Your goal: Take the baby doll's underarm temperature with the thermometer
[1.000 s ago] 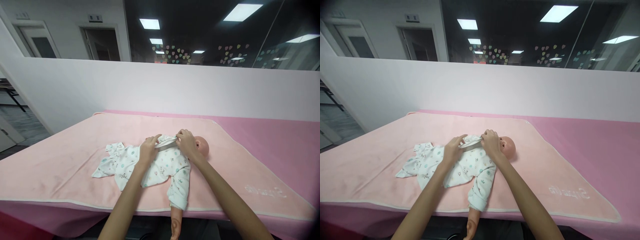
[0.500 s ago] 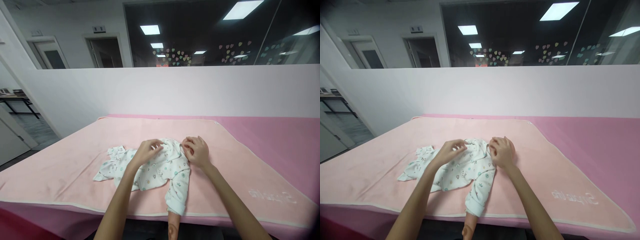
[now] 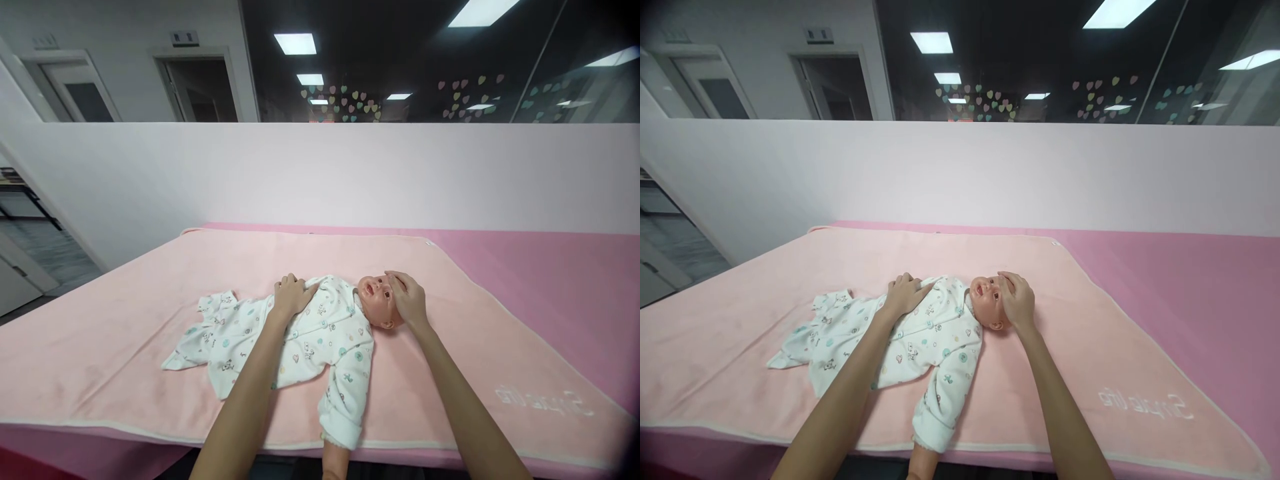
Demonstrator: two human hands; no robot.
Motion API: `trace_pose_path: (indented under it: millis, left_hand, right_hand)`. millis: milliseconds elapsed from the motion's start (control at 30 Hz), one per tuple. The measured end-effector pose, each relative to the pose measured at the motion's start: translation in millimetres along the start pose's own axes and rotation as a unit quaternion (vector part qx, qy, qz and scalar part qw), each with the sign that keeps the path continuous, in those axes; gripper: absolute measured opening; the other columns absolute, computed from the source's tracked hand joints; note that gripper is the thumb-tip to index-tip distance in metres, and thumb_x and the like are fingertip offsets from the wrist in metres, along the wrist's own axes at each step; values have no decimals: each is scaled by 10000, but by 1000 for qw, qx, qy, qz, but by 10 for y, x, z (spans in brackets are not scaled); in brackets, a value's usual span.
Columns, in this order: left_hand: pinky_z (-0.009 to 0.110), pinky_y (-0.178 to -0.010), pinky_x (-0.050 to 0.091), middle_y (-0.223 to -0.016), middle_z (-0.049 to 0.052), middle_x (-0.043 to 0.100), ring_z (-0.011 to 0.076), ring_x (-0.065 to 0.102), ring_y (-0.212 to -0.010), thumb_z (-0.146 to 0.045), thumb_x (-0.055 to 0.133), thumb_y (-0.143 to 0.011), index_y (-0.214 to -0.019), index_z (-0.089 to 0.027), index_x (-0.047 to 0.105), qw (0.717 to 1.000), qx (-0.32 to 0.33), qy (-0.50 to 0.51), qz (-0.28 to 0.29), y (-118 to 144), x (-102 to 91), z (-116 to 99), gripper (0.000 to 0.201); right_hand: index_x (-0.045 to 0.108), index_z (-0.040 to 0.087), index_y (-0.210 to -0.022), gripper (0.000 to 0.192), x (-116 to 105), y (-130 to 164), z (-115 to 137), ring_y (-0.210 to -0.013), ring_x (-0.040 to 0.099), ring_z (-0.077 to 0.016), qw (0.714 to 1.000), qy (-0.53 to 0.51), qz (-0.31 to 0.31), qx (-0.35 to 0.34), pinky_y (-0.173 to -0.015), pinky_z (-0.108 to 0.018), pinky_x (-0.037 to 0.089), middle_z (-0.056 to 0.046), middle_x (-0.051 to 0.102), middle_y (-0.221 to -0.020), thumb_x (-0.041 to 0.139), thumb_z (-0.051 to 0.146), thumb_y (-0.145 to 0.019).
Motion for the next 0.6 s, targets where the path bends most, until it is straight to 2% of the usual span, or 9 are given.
trace_pose_path:
  millis: [133, 300, 333, 400, 500, 600]
  left_hand:
    - [441, -940, 290, -1111, 174, 553, 302, 480, -1084, -577, 246, -841, -948, -127, 612, 1000, 20, 15, -8, -1, -4, -24, 590]
    - [403, -823, 369, -952, 183, 636, 315, 576, -935, -620, 194, -833, -964, -116, 557, 996, -8, 51, 70, -9, -17, 21, 635]
    - [405, -822, 369, -955, 184, 636, 317, 576, -935, -615, 202, -835, -963, -119, 558, 996, -10, 52, 70, -7, -29, 35, 624]
    - [411, -861, 352, -1011, 179, 622, 309, 557, -984, -566, 254, -846, -999, -127, 558, 998, -6, 54, 34, 12, -55, 21, 555]
    - [396, -936, 312, -1117, 145, 583, 268, 504, -1087, -456, 363, -847, -1126, -165, 518, 994, 27, 84, -64, 92, -53, -235, 432]
    - [399, -930, 324, -1086, 137, 587, 261, 498, -1085, -425, 405, -843, -1132, -183, 525, 986, 47, 142, -70, 195, 64, -793, 395]
  right_hand:
    - [649, 195, -933, 345, 0, 22, 8, -967, 565, -210, 1000, 14, -7, -12, -868, -355, 416, -60, 657, -1010, 405, 414, -825]
    - [652, 191, -933, 341, 3, 25, 13, -961, 563, -206, 1000, 26, -8, -15, -867, -349, 411, -63, 658, -1008, 405, 398, -822]
    - [652, 192, -933, 340, 3, 25, 16, -961, 563, -205, 1000, 27, -8, -14, -866, -346, 411, -62, 658, -1009, 406, 398, -821]
    - [652, 195, -934, 337, 2, 26, 20, -964, 563, -202, 999, 29, -8, -13, -864, -342, 411, -58, 658, -1011, 408, 398, -821]
    - [651, 200, -928, 329, 0, 30, 23, -962, 564, -200, 999, 33, -12, -11, -861, -339, 411, -51, 659, -1007, 408, 392, -818]
    - [652, 200, -921, 325, -2, 34, 18, -953, 566, -205, 999, 36, -13, -7, -859, -343, 410, -51, 661, -1000, 410, 387, -812]
Point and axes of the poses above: each hand's wrist, its own y-axis away from the middle knuckle, its own x-axis out of the palm, z = x × y, the point moved 1 cm from there along -y, towards the middle knuckle
